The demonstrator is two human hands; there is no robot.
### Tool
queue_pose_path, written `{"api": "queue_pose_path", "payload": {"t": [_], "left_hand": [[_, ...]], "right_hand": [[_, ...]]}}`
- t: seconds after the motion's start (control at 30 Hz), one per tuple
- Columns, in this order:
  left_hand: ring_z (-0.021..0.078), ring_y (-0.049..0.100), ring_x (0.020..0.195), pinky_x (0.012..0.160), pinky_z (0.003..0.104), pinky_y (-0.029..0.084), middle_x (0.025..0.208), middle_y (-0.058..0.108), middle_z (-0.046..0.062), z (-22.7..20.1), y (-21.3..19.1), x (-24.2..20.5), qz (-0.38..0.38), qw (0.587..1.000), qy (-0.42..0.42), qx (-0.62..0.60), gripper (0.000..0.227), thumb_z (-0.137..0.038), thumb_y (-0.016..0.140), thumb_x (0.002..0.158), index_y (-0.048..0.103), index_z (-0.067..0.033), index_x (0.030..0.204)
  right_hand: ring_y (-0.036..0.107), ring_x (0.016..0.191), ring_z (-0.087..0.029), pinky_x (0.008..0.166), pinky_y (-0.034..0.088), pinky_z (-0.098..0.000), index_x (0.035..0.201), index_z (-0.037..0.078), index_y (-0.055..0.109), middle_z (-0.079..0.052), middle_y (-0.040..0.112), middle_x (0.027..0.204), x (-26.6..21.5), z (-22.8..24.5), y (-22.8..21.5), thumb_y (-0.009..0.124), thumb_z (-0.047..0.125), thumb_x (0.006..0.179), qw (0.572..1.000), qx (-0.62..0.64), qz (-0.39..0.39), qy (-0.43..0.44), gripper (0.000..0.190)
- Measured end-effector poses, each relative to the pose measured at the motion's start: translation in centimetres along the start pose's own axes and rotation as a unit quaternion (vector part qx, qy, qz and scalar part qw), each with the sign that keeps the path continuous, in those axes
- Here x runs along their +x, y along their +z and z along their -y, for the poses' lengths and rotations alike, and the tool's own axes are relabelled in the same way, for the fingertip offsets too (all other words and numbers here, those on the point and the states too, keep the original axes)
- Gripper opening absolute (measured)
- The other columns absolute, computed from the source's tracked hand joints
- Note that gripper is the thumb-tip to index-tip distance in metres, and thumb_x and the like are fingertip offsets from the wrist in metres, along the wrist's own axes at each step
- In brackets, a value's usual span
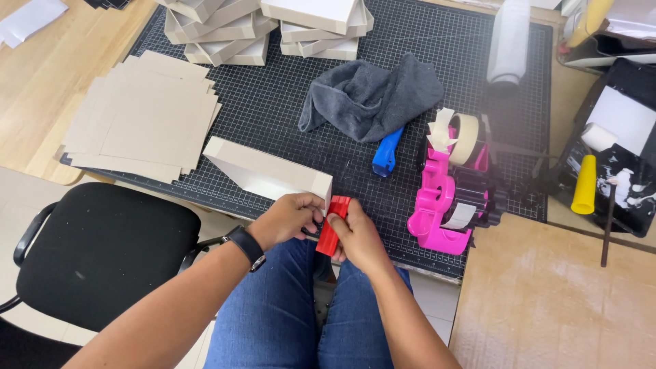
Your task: The person assembles a small rectangular box from a flat cardboard sheet. They fold the sheet along pre-scored lines, apply adhesive tape to secure the edges, and use a red plastic tool to press the seams. The person then picks up another flat sheet and begins folding it similarly.
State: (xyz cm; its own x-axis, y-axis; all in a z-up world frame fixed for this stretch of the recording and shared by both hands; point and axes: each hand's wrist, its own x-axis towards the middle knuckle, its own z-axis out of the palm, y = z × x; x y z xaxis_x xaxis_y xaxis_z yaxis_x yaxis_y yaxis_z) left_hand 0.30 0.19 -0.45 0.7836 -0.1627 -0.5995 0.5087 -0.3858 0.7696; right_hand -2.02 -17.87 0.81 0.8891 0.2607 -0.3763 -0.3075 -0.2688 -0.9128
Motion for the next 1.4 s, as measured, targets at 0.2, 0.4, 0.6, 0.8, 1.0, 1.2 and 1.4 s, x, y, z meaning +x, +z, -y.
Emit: {"api": "queue_pose_path", "payload": {"t": [0.2, 0.4, 0.6, 0.8, 1.0, 1.2, 1.4], "left_hand": [[0.0137, 0.074, 0.085, 0.068, 0.028, 0.065, 0.102, 0.073, 0.006, 0.7, 0.0, 0.8, 0.005, 1.0, 0.003, 0.004, 0.045, -0.005, 0.045, 0.088, 0.073, -0.0113, 0.123], [0.0148, 0.075, 0.084, 0.067, 0.03, 0.065, 0.101, 0.074, 0.008, 0.6, 0.0, 0.8, 0.011, 1.0, 0.006, 0.003, 0.043, -0.005, 0.045, 0.088, 0.074, -0.0094, 0.121], [0.0144, 0.075, 0.082, 0.064, 0.028, 0.065, 0.099, 0.074, 0.008, 0.3, -0.1, 0.4, 0.009, 1.0, 0.003, 0.006, 0.043, -0.005, 0.044, 0.089, 0.074, -0.009, 0.12], [0.0136, 0.074, 0.082, 0.065, 0.028, 0.065, 0.101, 0.074, 0.006, 0.2, 0.0, 0.2, 0.008, 1.0, 0.0, 0.009, 0.045, -0.005, 0.044, 0.088, 0.073, -0.0105, 0.122], [0.0139, 0.074, 0.079, 0.065, 0.028, 0.064, 0.098, 0.073, 0.006, 1.3, 0.1, 1.3, 0.015, 1.0, 0.009, 0.011, 0.044, -0.006, 0.045, 0.089, 0.072, -0.0094, 0.123], [0.032, 0.073, 0.097, 0.084, 0.044, 0.057, 0.097, 0.075, 0.014, -2.2, 1.0, -2.4, -0.029, 0.985, 0.091, 0.143, 0.058, -0.052, 0.075, 0.082, 0.073, -0.0056, 0.117], [0.036, 0.072, 0.093, 0.081, 0.045, 0.059, 0.091, 0.074, 0.011, -1.9, 2.5, -2.4, -0.178, 0.941, 0.122, 0.262, 0.037, -0.044, 0.058, 0.096, 0.074, -0.0113, 0.098]], "right_hand": [[0.068, 0.041, -0.026, 0.037, 0.059, -0.0333, 0.109, 0.0, 0.056, -0.02, 0.067, 0.053, 0.4, 0.3, -0.1, 0.053, 0.023, 0.098, 0.995, -0.082, -0.022, 0.046, 0.026], [0.071, 0.047, -0.029, 0.045, 0.062, -0.0358, 0.11, 0.001, 0.054, -0.018, 0.069, 0.055, 0.9, -0.2, 0.9, 0.052, 0.026, 0.098, 0.993, -0.093, -0.019, 0.066, 0.027], [0.069, 0.043, -0.031, 0.041, 0.06, -0.0362, 0.114, -0.004, 0.052, -0.025, 0.067, 0.055, -0.4, 0.2, 0.3, 0.051, 0.02, 0.1, 0.999, -0.001, -0.019, 0.042, 0.027], [0.07, 0.045, -0.033, 0.038, 0.059, -0.042, 0.11, -0.002, 0.053, -0.027, 0.069, 0.061, 0.0, 0.2, 1.1, 0.053, 0.023, 0.098, 0.994, -0.082, -0.038, 0.057, 0.028], [0.066, 0.041, -0.029, 0.034, 0.057, -0.0324, 0.121, -0.006, 0.053, -0.027, 0.065, 0.06, -0.4, -1.0, 0.7, 0.052, 0.016, 0.101, 0.993, 0.098, -0.062, 0.02, 0.029], [0.072, 0.051, -0.03, 0.042, 0.061, -0.0361, 0.112, 0.005, 0.064, -0.024, 0.074, 0.081, -0.2, -2.0, -4.6, 0.062, 0.033, 0.098, 0.978, -0.113, -0.175, 0.033, 0.031], [0.071, 0.106, -0.041, 0.093, 0.055, -0.056, 0.142, 0.023, 0.054, -0.015, 0.077, 0.105, -1.6, -1.4, -4.1, 0.059, 0.053, 0.098, 0.931, -0.295, -0.215, 0.01, 0.053]]}}
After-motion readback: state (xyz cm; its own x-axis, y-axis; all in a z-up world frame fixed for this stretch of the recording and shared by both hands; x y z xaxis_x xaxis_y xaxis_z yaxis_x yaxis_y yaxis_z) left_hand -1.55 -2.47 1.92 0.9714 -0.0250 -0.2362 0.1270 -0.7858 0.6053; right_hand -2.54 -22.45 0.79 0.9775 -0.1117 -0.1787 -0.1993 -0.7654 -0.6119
